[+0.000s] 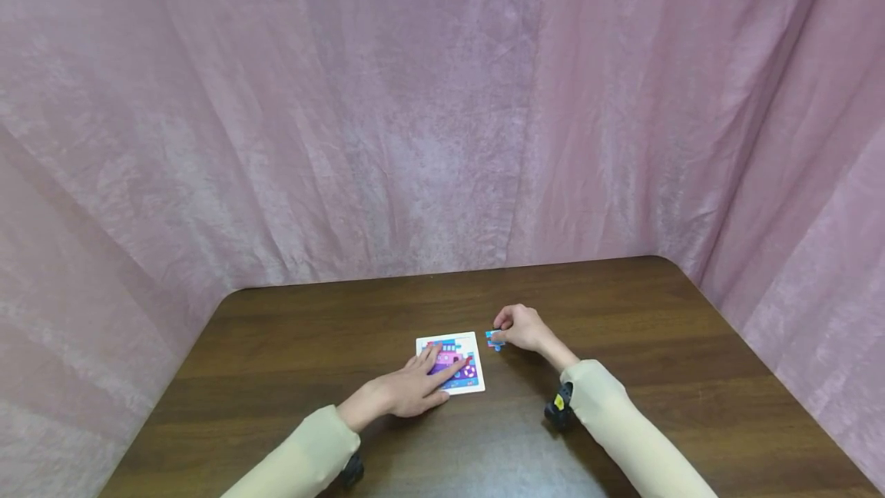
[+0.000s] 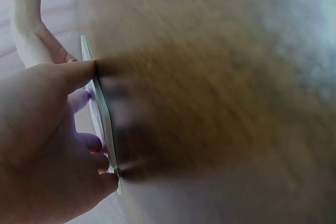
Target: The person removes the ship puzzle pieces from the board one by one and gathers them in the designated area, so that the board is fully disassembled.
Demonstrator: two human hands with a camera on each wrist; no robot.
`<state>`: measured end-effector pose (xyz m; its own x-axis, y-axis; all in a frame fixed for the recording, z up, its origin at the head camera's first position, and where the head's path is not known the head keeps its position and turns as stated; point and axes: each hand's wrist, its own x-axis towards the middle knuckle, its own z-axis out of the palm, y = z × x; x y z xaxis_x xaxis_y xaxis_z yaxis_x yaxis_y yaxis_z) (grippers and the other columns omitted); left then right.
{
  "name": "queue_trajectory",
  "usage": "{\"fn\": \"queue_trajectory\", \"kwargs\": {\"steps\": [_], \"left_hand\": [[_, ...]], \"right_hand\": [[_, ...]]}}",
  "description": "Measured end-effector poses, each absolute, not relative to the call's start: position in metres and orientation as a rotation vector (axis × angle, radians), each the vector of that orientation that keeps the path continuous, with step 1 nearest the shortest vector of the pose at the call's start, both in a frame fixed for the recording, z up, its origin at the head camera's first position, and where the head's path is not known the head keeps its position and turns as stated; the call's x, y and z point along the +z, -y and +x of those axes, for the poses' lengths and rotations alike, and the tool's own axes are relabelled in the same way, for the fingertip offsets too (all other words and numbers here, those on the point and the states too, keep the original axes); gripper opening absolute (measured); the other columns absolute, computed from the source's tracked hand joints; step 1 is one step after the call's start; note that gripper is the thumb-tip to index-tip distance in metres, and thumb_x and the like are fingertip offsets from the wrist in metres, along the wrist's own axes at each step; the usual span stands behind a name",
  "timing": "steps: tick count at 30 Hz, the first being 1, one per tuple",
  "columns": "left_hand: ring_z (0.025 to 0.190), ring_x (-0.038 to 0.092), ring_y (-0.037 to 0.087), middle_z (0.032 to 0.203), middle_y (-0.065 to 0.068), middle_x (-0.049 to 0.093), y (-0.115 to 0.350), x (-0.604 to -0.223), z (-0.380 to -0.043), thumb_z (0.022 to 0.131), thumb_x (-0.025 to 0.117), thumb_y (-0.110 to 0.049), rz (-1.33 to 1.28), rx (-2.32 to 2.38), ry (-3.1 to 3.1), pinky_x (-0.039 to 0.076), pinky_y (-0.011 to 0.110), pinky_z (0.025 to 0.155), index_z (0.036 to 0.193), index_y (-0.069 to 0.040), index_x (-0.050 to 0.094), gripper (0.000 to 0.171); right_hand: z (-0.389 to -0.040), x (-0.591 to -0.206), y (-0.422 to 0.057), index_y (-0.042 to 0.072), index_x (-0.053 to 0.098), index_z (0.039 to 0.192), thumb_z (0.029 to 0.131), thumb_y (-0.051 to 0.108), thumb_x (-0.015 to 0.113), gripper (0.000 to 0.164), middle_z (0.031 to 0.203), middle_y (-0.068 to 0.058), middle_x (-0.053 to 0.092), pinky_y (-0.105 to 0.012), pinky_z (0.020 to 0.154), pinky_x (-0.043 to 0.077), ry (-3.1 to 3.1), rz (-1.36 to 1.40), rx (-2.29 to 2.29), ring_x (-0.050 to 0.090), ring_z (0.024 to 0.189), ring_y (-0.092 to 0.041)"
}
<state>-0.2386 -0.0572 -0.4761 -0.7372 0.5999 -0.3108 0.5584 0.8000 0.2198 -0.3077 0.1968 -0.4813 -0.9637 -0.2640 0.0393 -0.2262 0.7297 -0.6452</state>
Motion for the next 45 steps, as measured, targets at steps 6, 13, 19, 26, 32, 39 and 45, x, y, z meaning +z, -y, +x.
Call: {"fn": "queue_trajectory", "kwargs": {"steps": [6,13,19,26,32,39,45], "left_hand": [[0.151,0.005,0.031,0.162,0.019,0.008,0.058,-0.476,-0.239,0.102,0.042,-0.042,0.878,0.149,-2.624,0.022,0.045,0.120,0.153,-0.043,0.014,0.059],[0.152,0.003,0.030,0.163,0.018,0.006,0.059,-0.474,-0.238,0.102,0.043,-0.041,0.863,0.157,-2.612,0.021,0.045,0.120,0.154,-0.039,0.016,0.059],[0.152,0.004,0.028,0.163,0.016,0.006,0.061,-0.471,-0.235,0.101,0.044,-0.041,0.870,0.136,-2.613,0.021,0.044,0.121,0.155,-0.033,0.020,0.059],[0.152,0.007,0.028,0.163,0.016,0.007,0.064,-0.471,-0.234,0.101,0.043,-0.043,0.891,0.084,-2.618,0.023,0.044,0.120,0.155,-0.033,0.020,0.059],[0.151,0.008,0.030,0.163,0.015,0.006,0.065,-0.472,-0.233,0.102,0.043,-0.043,0.864,0.087,-2.610,0.023,0.044,0.120,0.155,-0.035,0.018,0.059],[0.151,0.008,0.031,0.162,0.018,0.004,0.065,-0.473,-0.229,0.103,0.039,-0.041,0.878,0.097,-2.606,0.024,0.044,0.120,0.156,-0.031,0.014,0.059],[0.151,0.007,0.034,0.162,0.020,0.003,0.064,-0.475,-0.227,0.100,0.038,-0.051,0.879,0.076,-2.612,0.022,0.044,0.120,0.156,-0.029,0.012,0.066]], "right_hand": [[-0.305,-0.480,-0.191,0.004,0.068,0.090,0.084,0.013,0.073,0.012,0.075,-0.002,0.067,-0.024,0.061,0.043,-2.832,-0.480,-1.113,0.056,0.066,-0.009],[-0.299,-0.476,-0.180,0.001,0.068,0.095,0.088,0.008,0.067,0.010,0.081,-0.005,0.067,-0.021,0.057,0.046,-2.776,-0.625,-1.159,0.056,0.065,-0.008],[-0.295,-0.474,-0.170,0.000,0.067,0.100,0.091,0.009,0.064,0.013,0.086,-0.005,0.068,-0.020,0.062,0.047,-2.684,-0.724,-1.157,0.056,0.071,-0.008],[-0.293,-0.473,-0.160,0.001,0.068,0.100,0.090,0.009,0.065,0.013,0.085,-0.004,0.069,-0.020,0.065,0.048,-2.674,-0.768,-1.116,0.059,0.074,-0.008],[-0.293,-0.476,-0.153,0.001,0.069,0.098,0.088,0.006,0.065,0.012,0.085,-0.003,0.070,-0.021,0.068,0.050,-2.729,-0.761,-1.049,0.061,0.077,-0.008],[-0.293,-0.480,-0.146,0.000,0.070,0.094,0.085,0.003,0.065,0.010,0.081,-0.004,0.069,-0.019,0.062,0.048,-2.754,-0.724,-1.023,0.059,0.072,-0.006],[-0.293,-0.479,-0.140,-0.002,0.068,0.092,0.082,0.001,0.068,0.010,0.076,-0.004,0.068,-0.018,0.061,0.045,-2.765,-0.714,-0.999,0.056,0.068,-0.005]]}}
